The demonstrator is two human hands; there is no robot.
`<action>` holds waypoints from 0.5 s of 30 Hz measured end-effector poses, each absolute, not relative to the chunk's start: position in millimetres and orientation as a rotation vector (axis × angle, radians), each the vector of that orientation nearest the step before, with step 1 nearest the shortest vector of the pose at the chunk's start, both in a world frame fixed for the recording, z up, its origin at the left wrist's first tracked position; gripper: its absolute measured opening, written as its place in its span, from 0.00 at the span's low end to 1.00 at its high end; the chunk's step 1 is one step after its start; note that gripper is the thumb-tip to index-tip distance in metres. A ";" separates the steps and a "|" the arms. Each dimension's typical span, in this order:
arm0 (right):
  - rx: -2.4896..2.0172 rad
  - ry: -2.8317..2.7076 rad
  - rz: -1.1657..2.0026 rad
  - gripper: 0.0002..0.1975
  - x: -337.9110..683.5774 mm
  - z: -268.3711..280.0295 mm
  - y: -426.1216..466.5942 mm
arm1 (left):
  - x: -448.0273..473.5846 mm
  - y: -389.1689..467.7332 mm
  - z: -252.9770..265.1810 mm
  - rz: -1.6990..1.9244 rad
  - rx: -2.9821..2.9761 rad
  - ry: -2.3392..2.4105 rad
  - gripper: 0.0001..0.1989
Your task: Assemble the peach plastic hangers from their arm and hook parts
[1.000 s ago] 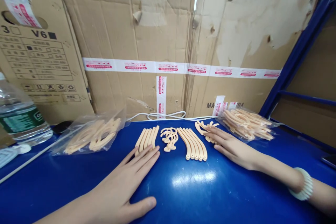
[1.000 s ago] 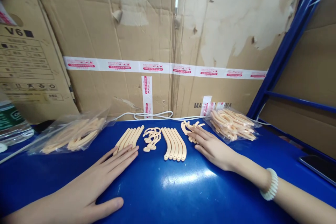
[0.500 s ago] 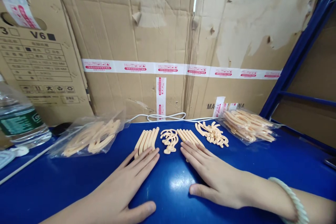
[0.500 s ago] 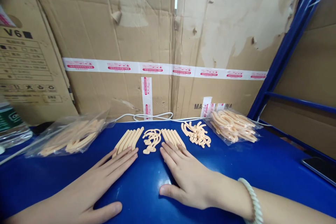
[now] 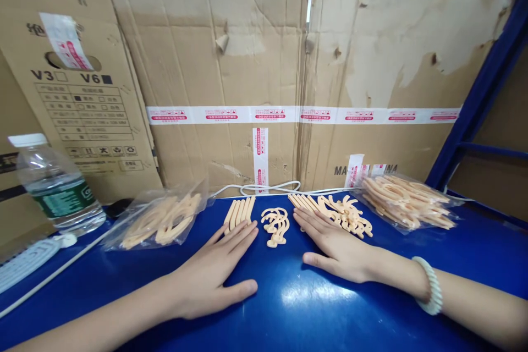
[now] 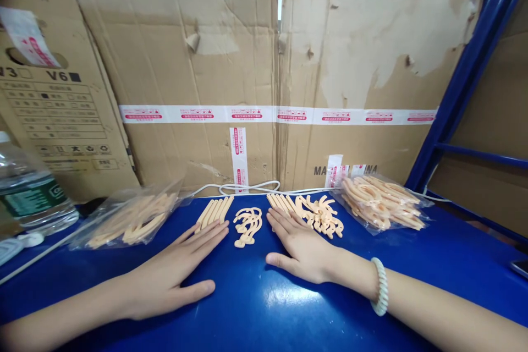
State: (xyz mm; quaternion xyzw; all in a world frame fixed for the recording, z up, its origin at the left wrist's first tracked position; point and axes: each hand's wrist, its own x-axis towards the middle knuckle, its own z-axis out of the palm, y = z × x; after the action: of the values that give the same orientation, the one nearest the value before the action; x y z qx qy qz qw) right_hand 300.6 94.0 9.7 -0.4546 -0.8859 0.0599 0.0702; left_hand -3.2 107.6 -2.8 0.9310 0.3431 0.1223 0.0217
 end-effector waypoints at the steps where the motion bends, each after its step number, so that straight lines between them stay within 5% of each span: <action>1: -1.352 -2.669 0.146 0.44 300.8 9.0 93.9 | -2.5 110.3 -2.5 0.383 2.880 1.069 0.37; 8: -1.068 -2.610 -0.189 0.32 299.8 8.1 89.0 | -4.3 114.4 1.7 0.387 2.875 1.025 0.35; 15: -0.879 -2.545 -0.265 0.19 295.9 6.8 82.3 | -8.6 105.9 5.3 0.701 2.848 0.933 0.22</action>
State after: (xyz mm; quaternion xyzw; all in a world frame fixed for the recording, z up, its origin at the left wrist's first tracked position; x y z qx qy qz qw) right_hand 295.9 82.3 6.8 -0.3173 -0.9184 -0.0955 0.2162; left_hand -8.6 105.9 5.3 0.9248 0.3031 0.2278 0.0319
